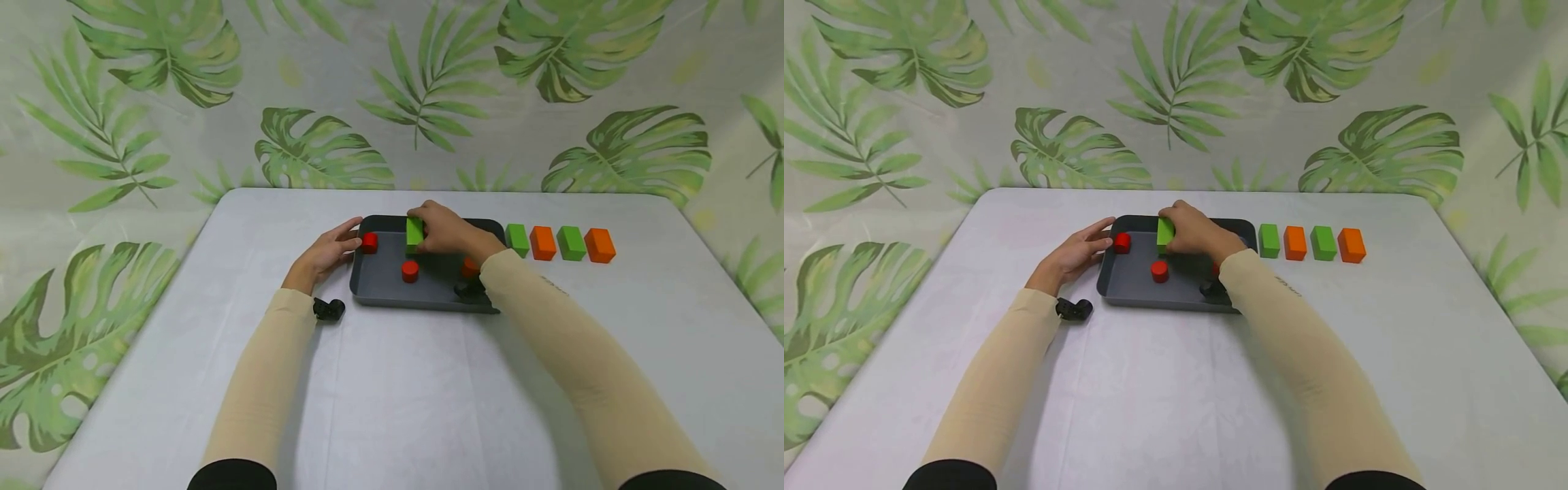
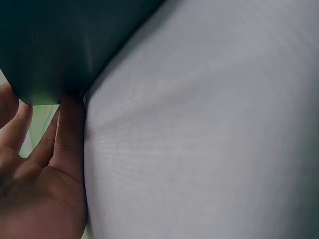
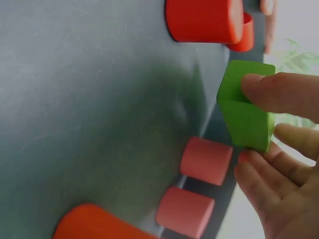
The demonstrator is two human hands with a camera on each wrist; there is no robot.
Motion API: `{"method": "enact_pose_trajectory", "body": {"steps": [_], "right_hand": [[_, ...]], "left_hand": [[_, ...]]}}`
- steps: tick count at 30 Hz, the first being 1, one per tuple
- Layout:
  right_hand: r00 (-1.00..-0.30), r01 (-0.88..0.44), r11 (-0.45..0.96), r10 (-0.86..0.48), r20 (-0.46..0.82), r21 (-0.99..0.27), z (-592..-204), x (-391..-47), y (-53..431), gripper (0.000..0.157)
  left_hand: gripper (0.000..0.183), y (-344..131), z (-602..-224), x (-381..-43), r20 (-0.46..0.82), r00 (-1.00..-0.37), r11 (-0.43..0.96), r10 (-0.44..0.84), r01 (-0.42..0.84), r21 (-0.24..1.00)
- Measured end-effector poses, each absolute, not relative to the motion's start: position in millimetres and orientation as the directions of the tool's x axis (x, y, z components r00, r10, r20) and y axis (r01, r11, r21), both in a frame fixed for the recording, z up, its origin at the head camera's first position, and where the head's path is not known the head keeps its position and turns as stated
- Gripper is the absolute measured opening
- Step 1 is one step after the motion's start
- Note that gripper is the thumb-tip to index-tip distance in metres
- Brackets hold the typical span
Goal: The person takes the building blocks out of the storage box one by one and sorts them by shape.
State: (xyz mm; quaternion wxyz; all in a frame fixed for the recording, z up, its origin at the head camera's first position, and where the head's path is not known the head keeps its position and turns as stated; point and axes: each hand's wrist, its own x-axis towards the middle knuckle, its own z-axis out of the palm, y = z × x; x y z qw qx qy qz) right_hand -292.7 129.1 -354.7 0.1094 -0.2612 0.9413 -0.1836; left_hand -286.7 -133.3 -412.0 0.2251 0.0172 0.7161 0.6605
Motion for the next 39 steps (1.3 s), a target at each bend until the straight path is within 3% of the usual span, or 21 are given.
{"method": "enact_pose_trajectory", "body": {"steps": [5,16,29,39], "right_hand": [[-0.837,-0.462,0.765,-0.544,-0.065,-0.449,-344,-282,142,0.069],[-0.827,-0.518,0.755,-0.563,0.007,-0.402,-322,-263,181,0.060],[-0.855,-0.468,0.806,-0.517,-0.046,-0.364,-319,-259,216,0.066],[-0.902,-0.396,0.824,-0.433,0.000,-0.405,-308,-227,272,0.066]], "left_hand": [[0.061,-133,-412,-286,-0.302,-0.896,0.124,0.325,-0.276,0.953],[0.061,-133,-410,-288,-0.288,-0.896,0.146,0.338,-0.252,0.957],[0.061,-136,-412,-285,-0.293,-0.900,0.137,0.324,-0.262,0.955],[0.061,-135,-410,-285,-0.292,-0.896,0.144,0.335,-0.257,0.955]]}}
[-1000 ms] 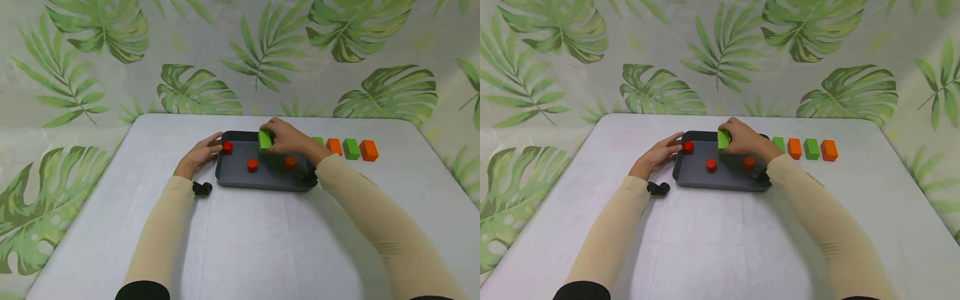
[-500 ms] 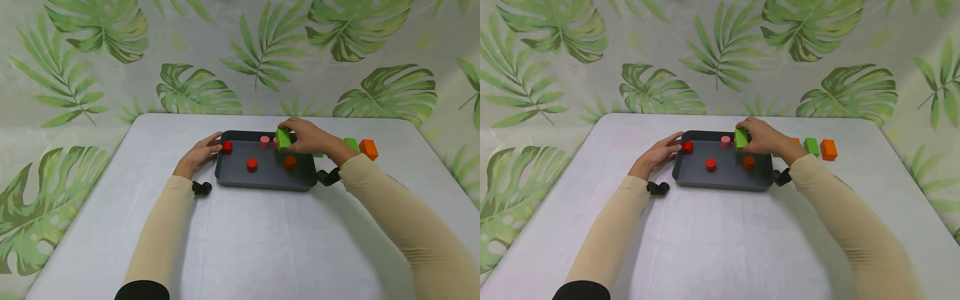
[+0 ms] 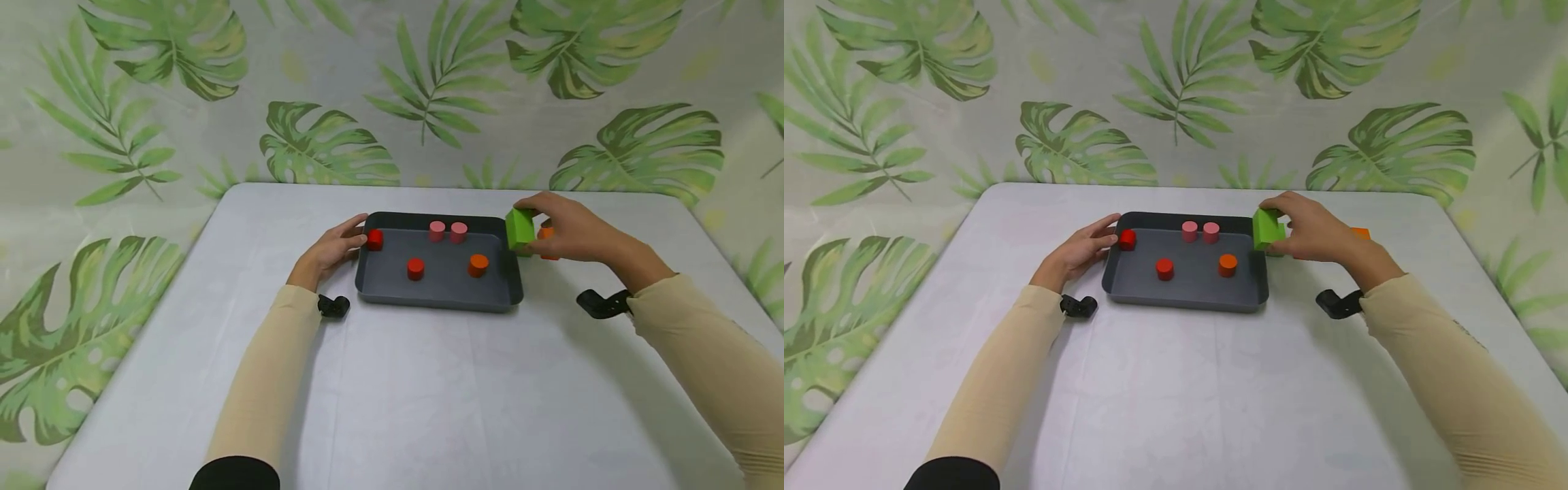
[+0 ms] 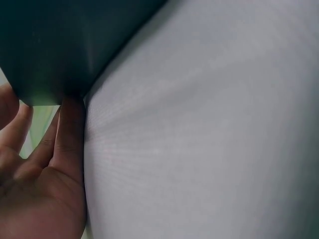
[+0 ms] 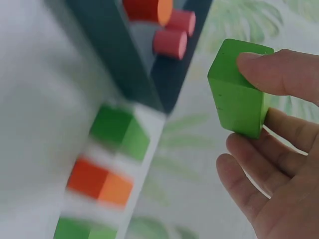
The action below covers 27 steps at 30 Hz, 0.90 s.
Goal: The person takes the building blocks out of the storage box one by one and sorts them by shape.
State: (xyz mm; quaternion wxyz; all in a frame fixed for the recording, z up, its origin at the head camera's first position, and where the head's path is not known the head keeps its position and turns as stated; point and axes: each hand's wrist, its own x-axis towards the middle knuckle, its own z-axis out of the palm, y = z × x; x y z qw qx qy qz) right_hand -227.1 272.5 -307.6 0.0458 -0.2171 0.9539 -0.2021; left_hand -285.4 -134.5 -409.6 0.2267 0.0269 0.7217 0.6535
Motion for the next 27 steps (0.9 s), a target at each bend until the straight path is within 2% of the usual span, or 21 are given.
{"method": "enact_pose_trajectory", "body": {"steps": [9,13,19,27], "right_hand": [[-0.953,-0.297,0.892,-0.299,0.049,-0.341,-306,-212,352,0.070],[-0.964,-0.261,0.896,-0.262,0.048,-0.358,-311,-208,380,0.070],[-0.980,-0.176,0.913,-0.198,-0.024,-0.368,-321,-211,408,0.073],[-0.986,-0.112,0.936,-0.148,-0.082,-0.334,-335,-218,433,0.069]], "left_hand": [[0.061,-136,-408,-289,-0.293,-0.898,0.129,0.327,-0.265,0.956],[0.061,-136,-407,-289,-0.295,-0.899,0.137,0.324,-0.264,0.955],[0.060,-137,-408,-289,-0.293,-0.903,0.139,0.314,-0.262,0.955],[0.060,-136,-413,-290,-0.293,-0.903,0.133,0.315,-0.264,0.955]]}}
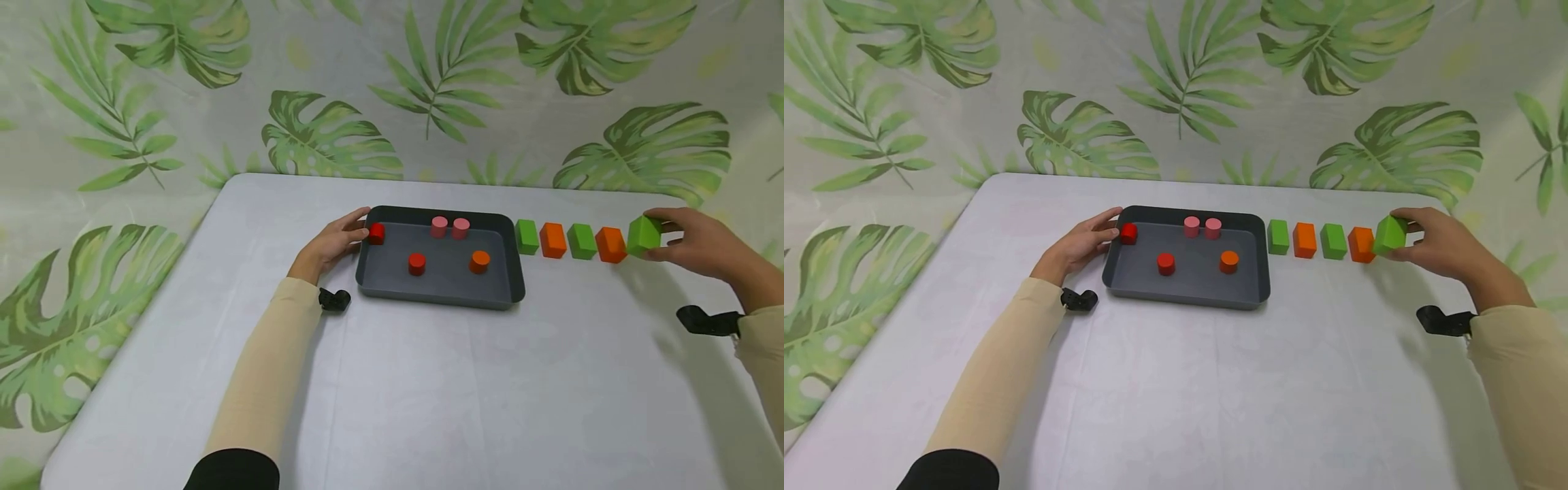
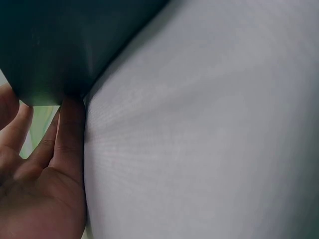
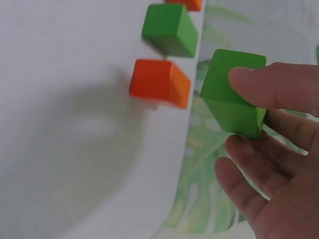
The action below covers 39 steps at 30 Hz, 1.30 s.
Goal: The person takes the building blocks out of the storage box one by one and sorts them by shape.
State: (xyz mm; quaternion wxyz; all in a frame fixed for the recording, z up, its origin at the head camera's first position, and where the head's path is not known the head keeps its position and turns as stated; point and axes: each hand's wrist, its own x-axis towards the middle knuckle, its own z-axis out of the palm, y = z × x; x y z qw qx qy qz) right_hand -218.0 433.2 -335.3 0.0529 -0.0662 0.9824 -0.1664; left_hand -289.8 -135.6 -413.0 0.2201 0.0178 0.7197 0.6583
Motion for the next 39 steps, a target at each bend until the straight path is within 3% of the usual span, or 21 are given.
{"method": "enact_pose_trajectory", "body": {"steps": [15,25,39], "right_hand": [[-0.960,-0.021,0.955,-0.102,-0.261,-0.295,-350,-239,462,0.071],[-0.946,0.013,0.957,-0.083,-0.315,-0.290,-356,-248,466,0.069],[-0.922,0.068,0.928,-0.082,-0.378,-0.367,-371,-248,471,0.078]], "left_hand": [[0.060,-136,-412,-289,-0.299,-0.898,0.142,0.323,-0.266,0.953],[0.061,-135,-412,-289,-0.290,-0.900,0.130,0.325,-0.261,0.956],[0.060,-135,-413,-290,-0.303,-0.897,0.139,0.321,-0.272,0.952]]}}
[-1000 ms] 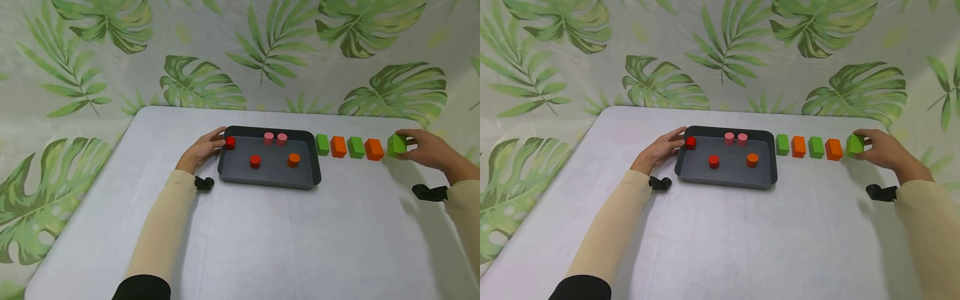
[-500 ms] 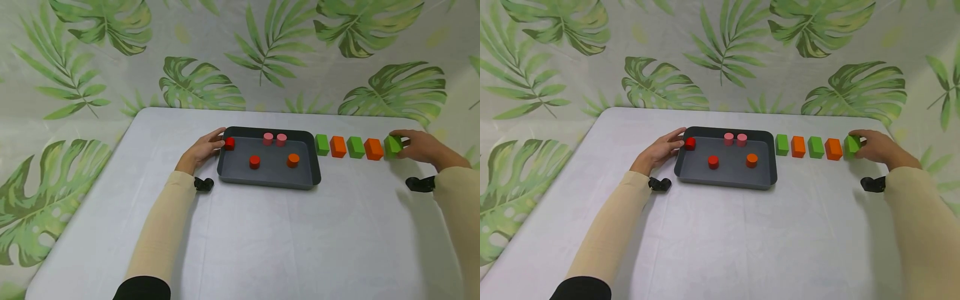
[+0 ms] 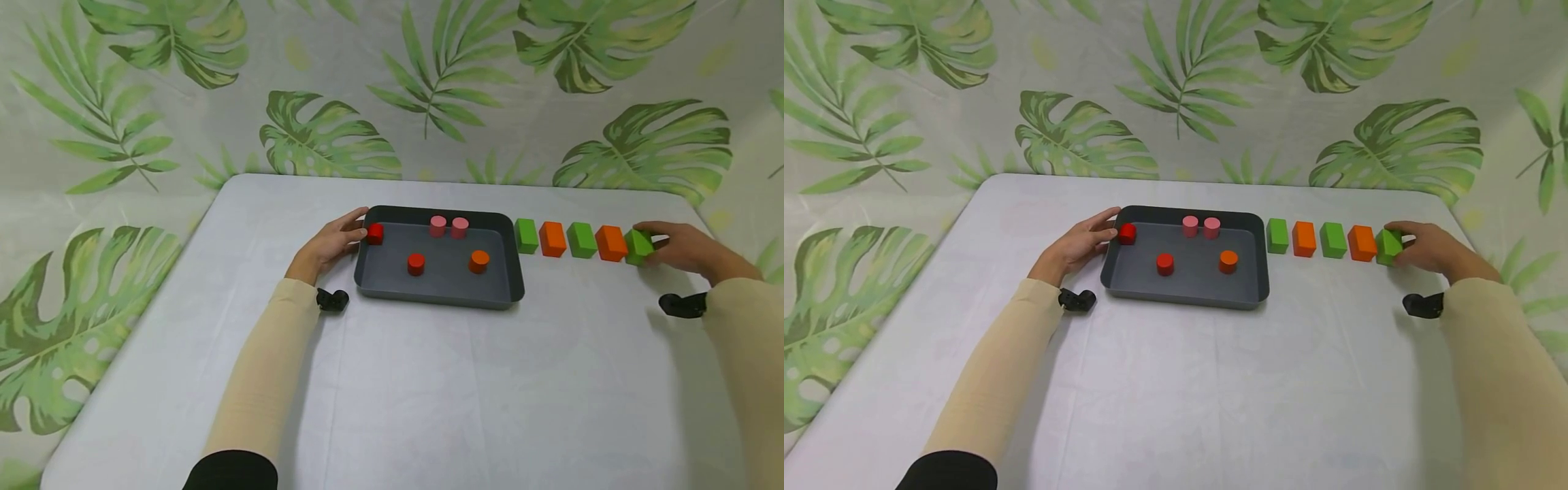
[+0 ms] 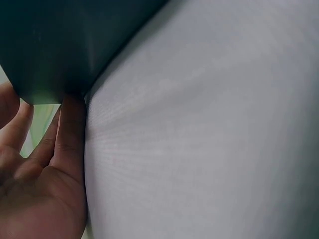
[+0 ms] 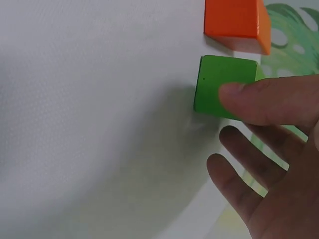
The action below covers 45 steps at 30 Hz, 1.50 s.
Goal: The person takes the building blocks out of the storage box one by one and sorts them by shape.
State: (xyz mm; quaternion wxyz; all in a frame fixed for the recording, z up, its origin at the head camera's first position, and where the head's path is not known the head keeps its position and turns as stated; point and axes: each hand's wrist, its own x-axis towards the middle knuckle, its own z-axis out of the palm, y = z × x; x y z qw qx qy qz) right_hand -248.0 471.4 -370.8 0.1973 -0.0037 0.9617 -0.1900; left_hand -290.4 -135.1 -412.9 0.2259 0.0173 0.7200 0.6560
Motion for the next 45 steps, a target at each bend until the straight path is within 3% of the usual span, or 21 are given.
{"method": "enact_pose_trajectory", "body": {"steps": [20,30,45], "right_hand": [[-0.918,0.094,0.907,-0.081,-0.387,-0.411,-375,-244,475,0.081],[-0.919,0.060,0.913,-0.108,-0.380,-0.404,-357,-244,468,0.085],[-0.991,-0.090,0.946,-0.117,-0.068,-0.312,-322,-252,407,0.054]], "left_hand": [[0.060,-134,-413,-290,-0.297,-0.901,0.133,0.317,-0.268,0.954],[0.061,-134,-412,-290,-0.297,-0.900,0.132,0.318,-0.268,0.954],[0.061,-134,-411,-290,-0.298,-0.897,0.129,0.326,-0.270,0.954]]}}
